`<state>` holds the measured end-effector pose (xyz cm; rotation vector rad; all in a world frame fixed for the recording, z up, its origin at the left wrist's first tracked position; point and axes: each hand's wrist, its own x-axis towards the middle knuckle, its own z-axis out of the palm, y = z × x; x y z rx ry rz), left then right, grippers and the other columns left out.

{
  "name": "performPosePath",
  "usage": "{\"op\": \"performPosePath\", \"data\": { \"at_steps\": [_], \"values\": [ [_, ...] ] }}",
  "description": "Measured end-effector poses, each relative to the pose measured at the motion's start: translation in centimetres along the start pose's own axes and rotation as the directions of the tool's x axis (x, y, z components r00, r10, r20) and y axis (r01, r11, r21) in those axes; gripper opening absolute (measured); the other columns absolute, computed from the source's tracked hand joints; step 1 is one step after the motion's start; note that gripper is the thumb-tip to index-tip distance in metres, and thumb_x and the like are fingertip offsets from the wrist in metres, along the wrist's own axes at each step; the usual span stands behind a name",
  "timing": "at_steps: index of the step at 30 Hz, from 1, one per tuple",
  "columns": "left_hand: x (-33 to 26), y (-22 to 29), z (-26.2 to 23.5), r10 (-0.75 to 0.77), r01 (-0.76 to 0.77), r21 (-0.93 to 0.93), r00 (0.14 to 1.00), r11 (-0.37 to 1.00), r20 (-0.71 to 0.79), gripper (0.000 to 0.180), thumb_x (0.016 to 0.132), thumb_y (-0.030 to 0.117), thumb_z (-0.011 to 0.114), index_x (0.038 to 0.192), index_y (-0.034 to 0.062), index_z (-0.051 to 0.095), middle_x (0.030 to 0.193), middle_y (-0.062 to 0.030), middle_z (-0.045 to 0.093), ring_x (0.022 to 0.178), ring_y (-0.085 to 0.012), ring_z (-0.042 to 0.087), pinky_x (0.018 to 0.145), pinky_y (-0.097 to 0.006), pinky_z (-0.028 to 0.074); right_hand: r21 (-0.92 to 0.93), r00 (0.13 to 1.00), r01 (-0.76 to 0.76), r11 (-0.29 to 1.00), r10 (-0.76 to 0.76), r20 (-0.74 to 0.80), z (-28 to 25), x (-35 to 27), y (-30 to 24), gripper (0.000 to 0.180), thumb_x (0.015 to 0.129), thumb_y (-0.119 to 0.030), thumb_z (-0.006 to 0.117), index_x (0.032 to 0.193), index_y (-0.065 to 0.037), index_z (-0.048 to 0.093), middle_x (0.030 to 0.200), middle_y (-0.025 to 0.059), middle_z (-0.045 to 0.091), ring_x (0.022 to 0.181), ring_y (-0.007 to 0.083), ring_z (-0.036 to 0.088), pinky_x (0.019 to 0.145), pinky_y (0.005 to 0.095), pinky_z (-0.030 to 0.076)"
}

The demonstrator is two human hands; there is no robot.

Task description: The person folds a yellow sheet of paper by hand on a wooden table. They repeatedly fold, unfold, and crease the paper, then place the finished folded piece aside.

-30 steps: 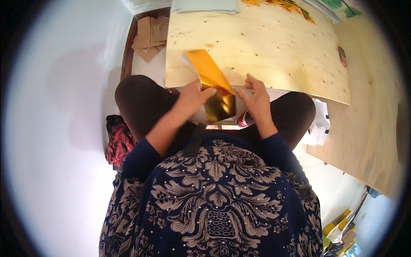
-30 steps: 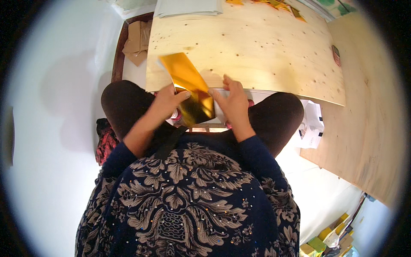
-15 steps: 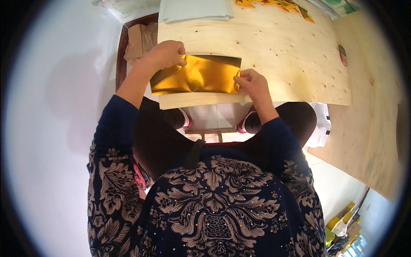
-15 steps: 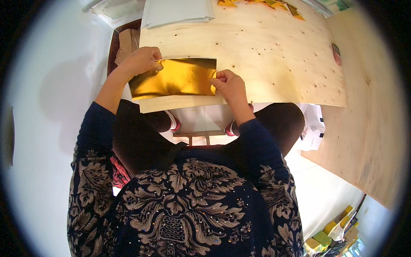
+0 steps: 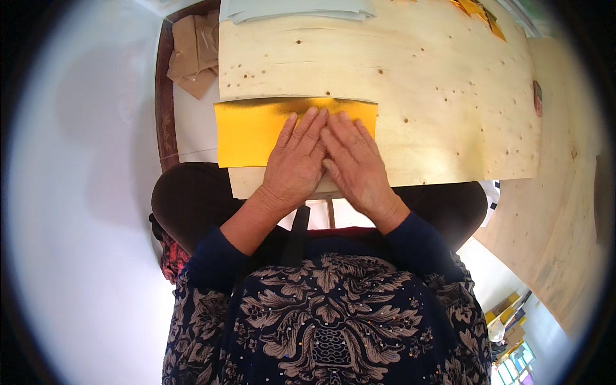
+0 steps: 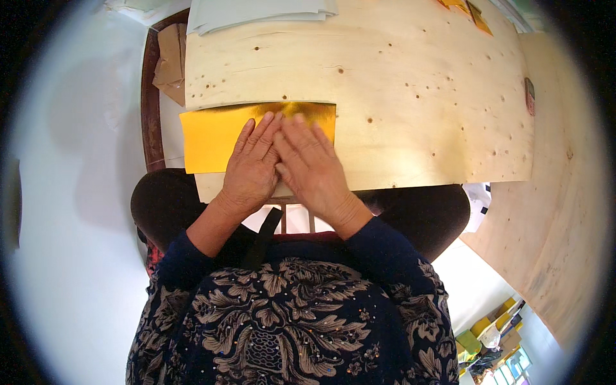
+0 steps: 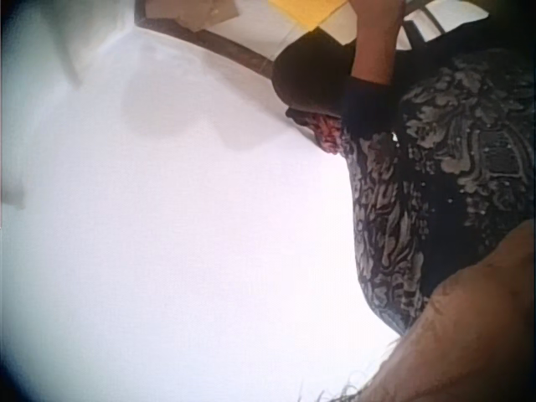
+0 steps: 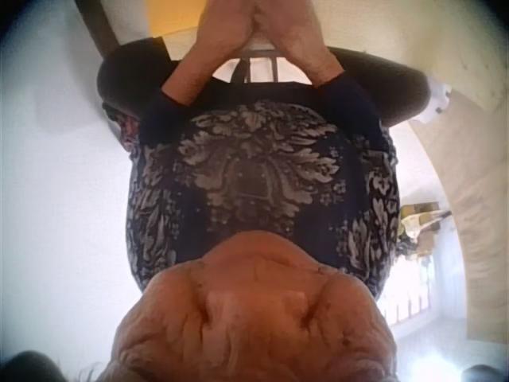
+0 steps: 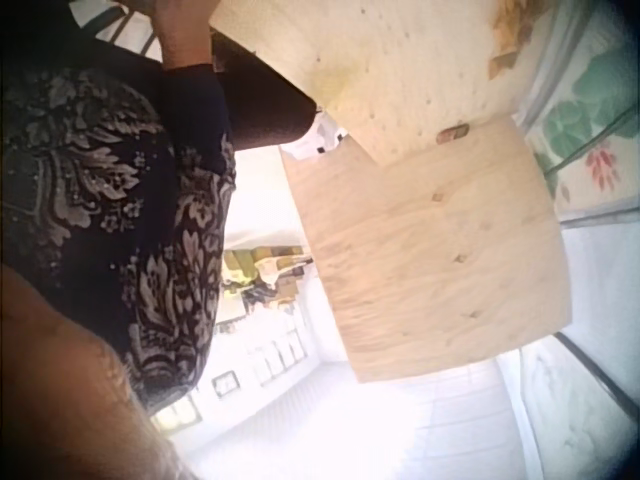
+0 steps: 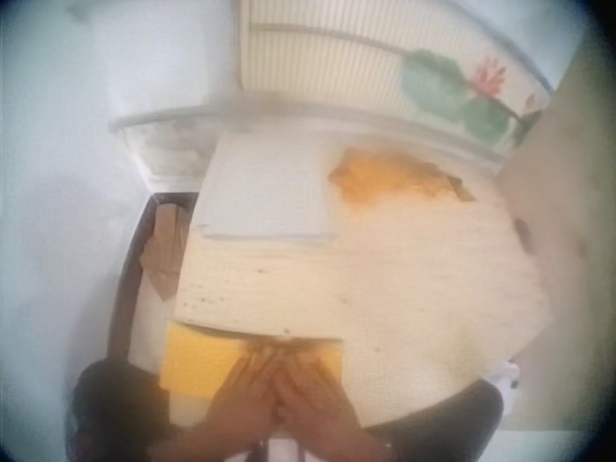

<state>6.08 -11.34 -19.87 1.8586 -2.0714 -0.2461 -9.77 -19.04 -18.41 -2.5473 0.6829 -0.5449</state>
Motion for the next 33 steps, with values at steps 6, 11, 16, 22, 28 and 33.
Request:
{"op": "performPosePath", "data": {
  "at_steps": [6,11,16,22,28,33],
  "values": [
    [0.5,-2.6,-1.6,-0.170,0.170,0.009,0.982,0.985,0.086,0.076,0.083,0.034,0.067,0.146,0.0040,0.038,0.156,-0.0125,0.030,0.147,-0.0254,0.024,0.120,-0.046,0.012,-0.235,0.981,-0.054,0.971,0.095,0.170,0.1,0.1,1.2,0.064,0.086,-0.033,0.066,0.137,0.001,0.048,0.151,0.0187,0.037,0.145,0.0318,0.027,0.118,0.0478,0.018],
    [0.4,-5.1,-2.1,-0.284,0.275,0.141,0.958,0.951,0.049,0.079,0.088,0.049,0.057,0.149,0.0040,0.034,0.157,-0.0131,0.028,0.147,-0.0255,0.022,0.119,-0.049,0.008,-0.256,0.968,-0.077,0.964,0.134,0.212,0.1,0.3,0.9,0.067,0.087,-0.034,0.065,0.141,0.000,0.043,0.154,0.0179,0.033,0.146,0.0310,0.026,0.119,0.0471,0.018],
    [0.5,-5.6,-1.7,-0.329,0.331,0.147,0.944,0.932,-0.035,0.080,0.088,0.049,0.058,0.149,0.0031,0.034,0.158,-0.0134,0.028,0.148,-0.0257,0.021,0.119,-0.050,0.007,-0.228,0.974,-0.085,0.970,0.128,0.185,-0.1,0.4,0.9,0.063,0.088,-0.030,0.064,0.141,0.000,0.045,0.152,0.0174,0.036,0.144,0.0308,0.030,0.118,0.0467,0.021],
    [0.6,-5.6,-1.5,-0.312,0.312,0.189,0.950,0.931,-0.031,0.074,0.091,0.045,0.055,0.149,0.0047,0.034,0.158,-0.0127,0.027,0.149,-0.0259,0.018,0.119,-0.051,0.006,-0.277,0.997,-0.054,0.959,0.066,0.032,-0.3,3.8,-1.3,0.053,0.089,-0.026,0.061,0.134,0.001,0.051,0.147,0.0200,0.041,0.139,0.0314,0.038,0.115,0.0480,0.026],
    [-0.1,-6.2,-1.2,-0.258,0.266,0.153,0.963,0.952,-0.073,0.063,0.094,0.035,0.047,0.150,0.0098,0.035,0.158,-0.0089,0.028,0.149,-0.0257,0.016,0.119,-0.052,0.007,0.292,0.996,-0.025,0.956,0.051,-0.080,6.5,9.4,-3.9,0.058,0.093,-0.028,0.055,0.139,0.005,0.044,0.148,0.0243,0.039,0.140,0.0354,0.035,0.117,0.0455,0.023],
    [0.2,-6.0,-1.4,-0.274,0.282,0.145,0.959,0.948,-0.069,0.064,0.093,0.030,0.051,0.150,0.0063,0.033,0.157,-0.0114,0.028,0.148,-0.0256,0.020,0.119,-0.052,0.007,-0.120,0.991,0.046,0.992,-0.030,0.132,5.3,7.3,-0.9,0.062,0.096,-0.039,0.048,0.143,0.001,0.042,0.152,0.0209,0.033,0.145,0.0324,0.024,0.120,0.0479,0.011]
  ]
}}
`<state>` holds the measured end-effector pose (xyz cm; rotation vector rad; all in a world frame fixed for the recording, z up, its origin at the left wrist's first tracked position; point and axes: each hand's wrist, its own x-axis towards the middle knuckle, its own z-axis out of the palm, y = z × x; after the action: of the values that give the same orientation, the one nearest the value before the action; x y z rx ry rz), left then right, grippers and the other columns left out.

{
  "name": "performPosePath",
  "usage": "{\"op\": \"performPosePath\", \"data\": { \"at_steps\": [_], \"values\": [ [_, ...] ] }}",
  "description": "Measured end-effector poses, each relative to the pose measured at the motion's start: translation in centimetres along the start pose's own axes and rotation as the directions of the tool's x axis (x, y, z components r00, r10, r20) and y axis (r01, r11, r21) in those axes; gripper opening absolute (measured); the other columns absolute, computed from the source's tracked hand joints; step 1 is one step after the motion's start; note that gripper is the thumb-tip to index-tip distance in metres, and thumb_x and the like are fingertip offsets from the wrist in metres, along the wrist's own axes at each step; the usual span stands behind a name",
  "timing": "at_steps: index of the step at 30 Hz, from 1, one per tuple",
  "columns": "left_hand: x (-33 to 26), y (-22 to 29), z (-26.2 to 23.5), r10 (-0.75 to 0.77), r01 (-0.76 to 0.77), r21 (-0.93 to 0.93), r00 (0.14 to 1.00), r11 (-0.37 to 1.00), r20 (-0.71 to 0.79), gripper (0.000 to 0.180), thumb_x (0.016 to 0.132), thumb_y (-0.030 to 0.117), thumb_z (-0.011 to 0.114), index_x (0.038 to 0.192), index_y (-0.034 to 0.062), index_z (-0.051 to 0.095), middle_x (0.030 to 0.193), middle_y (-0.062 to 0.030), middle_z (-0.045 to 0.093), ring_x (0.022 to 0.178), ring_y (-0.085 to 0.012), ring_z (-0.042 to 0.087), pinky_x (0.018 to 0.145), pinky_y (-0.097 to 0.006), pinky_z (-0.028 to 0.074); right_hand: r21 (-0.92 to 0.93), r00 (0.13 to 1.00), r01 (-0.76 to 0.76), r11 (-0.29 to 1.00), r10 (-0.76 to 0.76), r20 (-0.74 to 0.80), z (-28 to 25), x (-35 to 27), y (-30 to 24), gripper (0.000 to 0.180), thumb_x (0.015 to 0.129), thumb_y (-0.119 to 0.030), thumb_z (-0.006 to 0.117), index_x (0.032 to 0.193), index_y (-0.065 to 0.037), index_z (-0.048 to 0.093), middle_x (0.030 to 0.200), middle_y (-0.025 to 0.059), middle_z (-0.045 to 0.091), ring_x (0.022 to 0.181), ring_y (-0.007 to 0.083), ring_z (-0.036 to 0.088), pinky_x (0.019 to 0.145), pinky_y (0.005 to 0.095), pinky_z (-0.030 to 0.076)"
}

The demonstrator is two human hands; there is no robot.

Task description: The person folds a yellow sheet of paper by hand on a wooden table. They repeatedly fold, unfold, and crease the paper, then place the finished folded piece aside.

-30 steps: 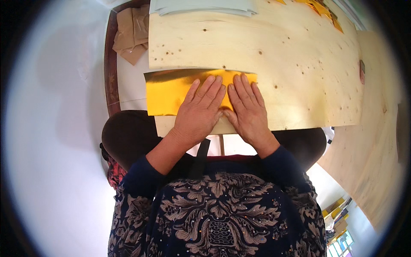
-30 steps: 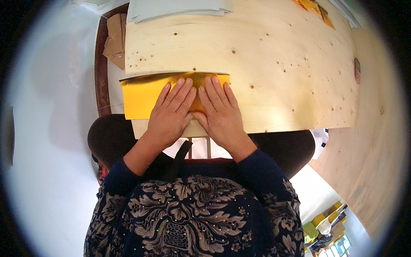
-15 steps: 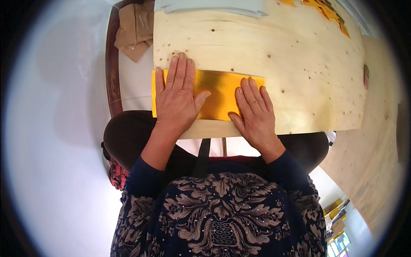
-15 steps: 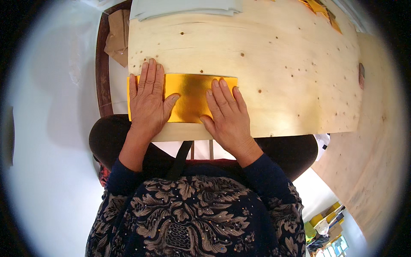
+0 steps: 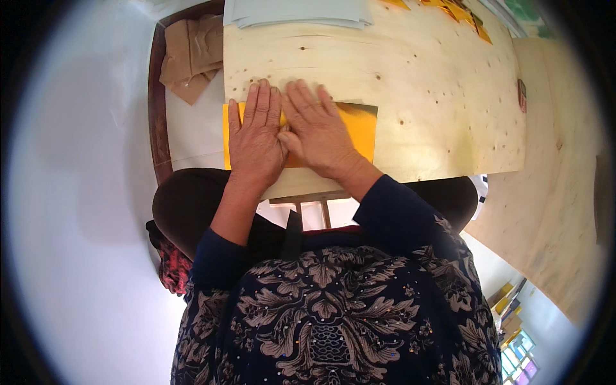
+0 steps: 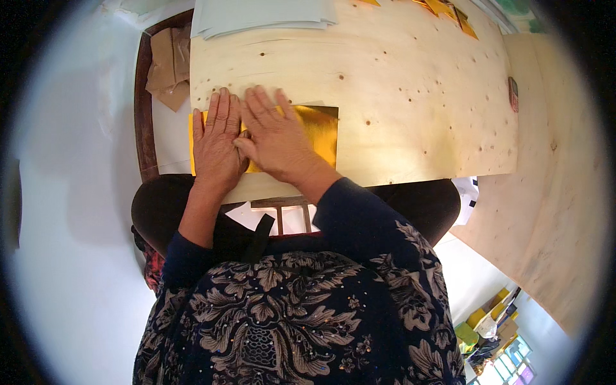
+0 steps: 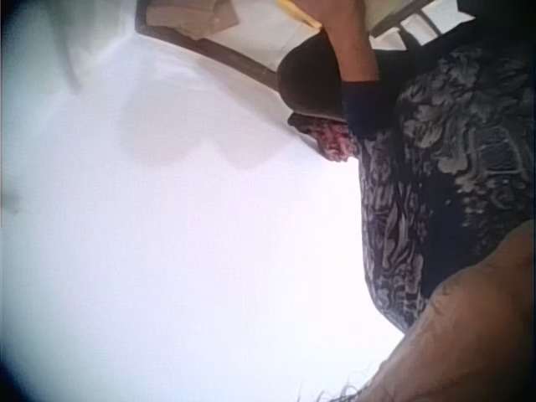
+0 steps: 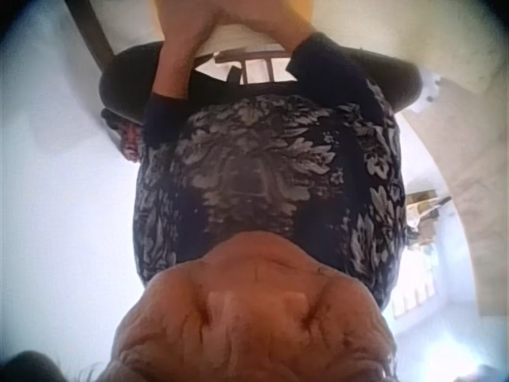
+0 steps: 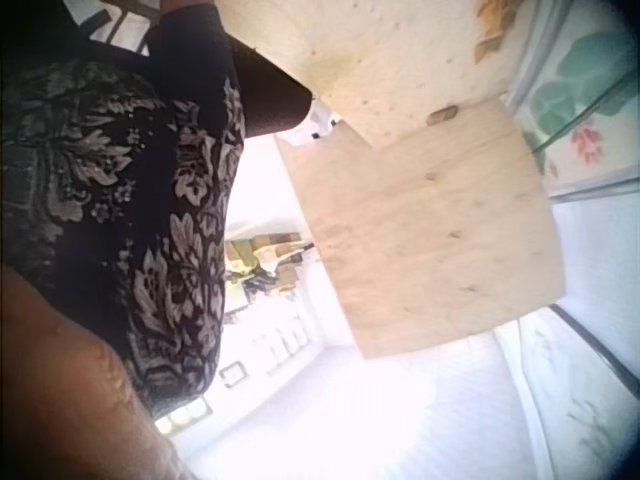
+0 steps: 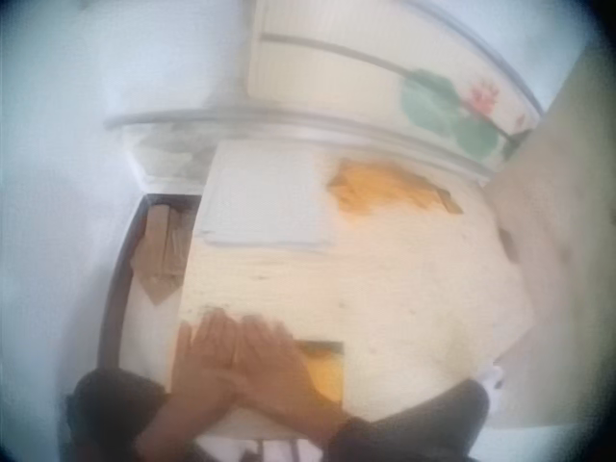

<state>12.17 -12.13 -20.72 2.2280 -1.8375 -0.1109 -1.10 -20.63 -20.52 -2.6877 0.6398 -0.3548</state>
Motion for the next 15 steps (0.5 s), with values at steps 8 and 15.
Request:
{"op": "performPosePath", "data": {
  "at_steps": [8,15],
  "values": [
    [-0.7,-1.0,-0.5,-0.106,0.105,0.037,0.994,0.994,0.018,0.068,0.096,0.038,0.050,0.151,0.0038,0.029,0.158,-0.0138,0.025,0.148,-0.0274,0.020,0.118,-0.053,0.007,-0.215,0.994,-0.002,0.977,0.025,0.104,-1.5,-1.2,0.9,0.066,0.094,-0.043,0.052,0.146,-0.005,0.038,0.157,0.0130,0.028,0.147,0.0285,0.020,0.120,0.0494,0.009],
    [-0.9,-1.3,-1.0,-0.134,0.130,0.115,0.991,0.985,0.027,0.070,0.096,0.043,0.049,0.151,0.0036,0.029,0.159,-0.0136,0.024,0.148,-0.0278,0.019,0.118,-0.053,0.006,-0.242,0.997,0.013,0.970,0.006,0.080,-1.2,-1.4,1.2,0.064,0.094,-0.046,0.050,0.144,-0.006,0.043,0.156,0.0138,0.030,0.147,0.0297,0.020,0.120,0.0508,0.006]
  ]
}}
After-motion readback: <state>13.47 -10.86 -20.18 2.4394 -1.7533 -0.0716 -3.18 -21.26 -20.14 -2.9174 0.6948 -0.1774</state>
